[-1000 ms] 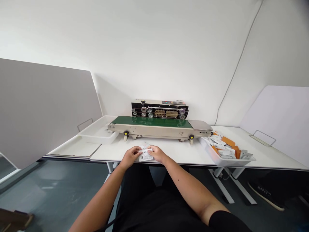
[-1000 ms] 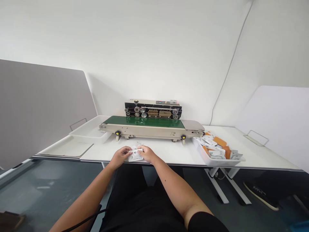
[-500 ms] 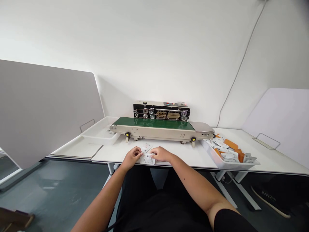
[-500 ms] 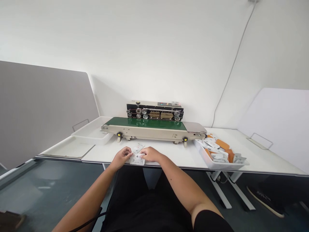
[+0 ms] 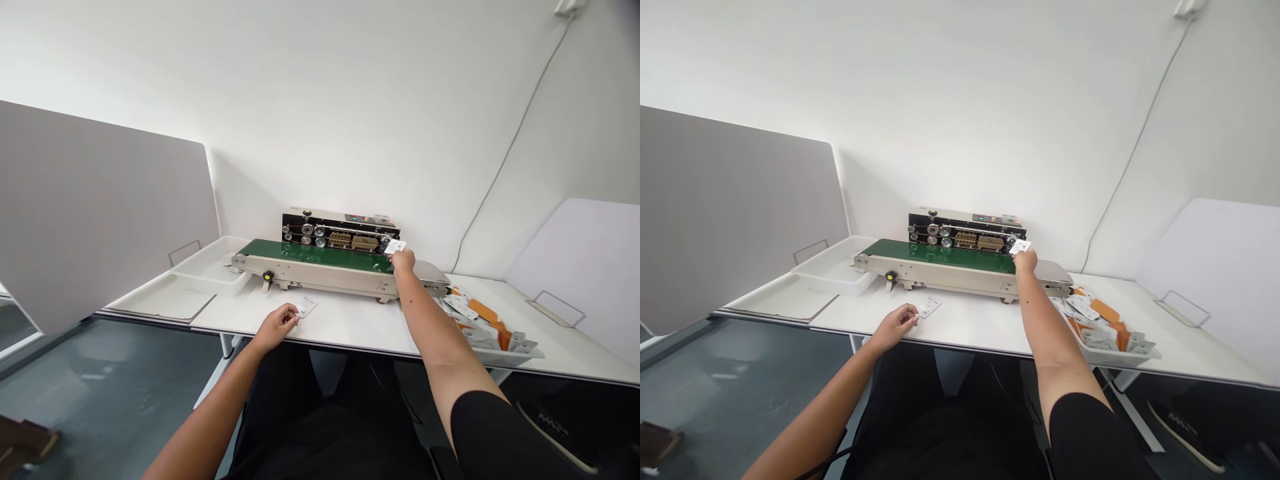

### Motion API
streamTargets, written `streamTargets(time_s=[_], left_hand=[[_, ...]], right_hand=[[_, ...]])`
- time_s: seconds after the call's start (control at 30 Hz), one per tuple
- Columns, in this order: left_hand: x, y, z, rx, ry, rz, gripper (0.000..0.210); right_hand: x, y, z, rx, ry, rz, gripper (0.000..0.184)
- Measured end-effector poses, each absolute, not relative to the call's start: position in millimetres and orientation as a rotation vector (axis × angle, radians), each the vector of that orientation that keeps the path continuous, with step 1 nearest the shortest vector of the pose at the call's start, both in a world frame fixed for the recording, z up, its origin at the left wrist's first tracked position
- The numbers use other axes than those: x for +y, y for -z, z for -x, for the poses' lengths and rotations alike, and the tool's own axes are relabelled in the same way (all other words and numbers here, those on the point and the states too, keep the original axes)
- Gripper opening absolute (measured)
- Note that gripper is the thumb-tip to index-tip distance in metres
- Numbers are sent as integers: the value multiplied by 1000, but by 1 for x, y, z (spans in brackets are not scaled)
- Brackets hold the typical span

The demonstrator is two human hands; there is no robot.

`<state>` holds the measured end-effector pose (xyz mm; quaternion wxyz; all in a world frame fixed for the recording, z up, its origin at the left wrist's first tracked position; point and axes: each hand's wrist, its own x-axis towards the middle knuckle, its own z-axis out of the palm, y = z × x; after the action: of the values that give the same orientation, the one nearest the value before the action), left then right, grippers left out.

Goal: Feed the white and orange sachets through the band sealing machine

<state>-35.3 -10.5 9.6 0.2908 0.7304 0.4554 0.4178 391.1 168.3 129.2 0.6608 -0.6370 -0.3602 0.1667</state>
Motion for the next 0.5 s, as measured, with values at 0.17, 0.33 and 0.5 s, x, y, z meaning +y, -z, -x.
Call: streamTargets(time_s=[0.17, 0.33, 0.5], left_hand=[[-10, -8, 36, 1210, -1100, -1959, 24], [-9, -7, 36, 1201, -1088, -1977, 25], [-11, -7, 36, 1194, -1087, -1975, 22]], right_hand=[[178, -119, -373, -829, -457, 1426, 15], [183, -121, -357, -796, -533, 1372, 15], [179, -129, -355, -728, -628, 1333, 15]])
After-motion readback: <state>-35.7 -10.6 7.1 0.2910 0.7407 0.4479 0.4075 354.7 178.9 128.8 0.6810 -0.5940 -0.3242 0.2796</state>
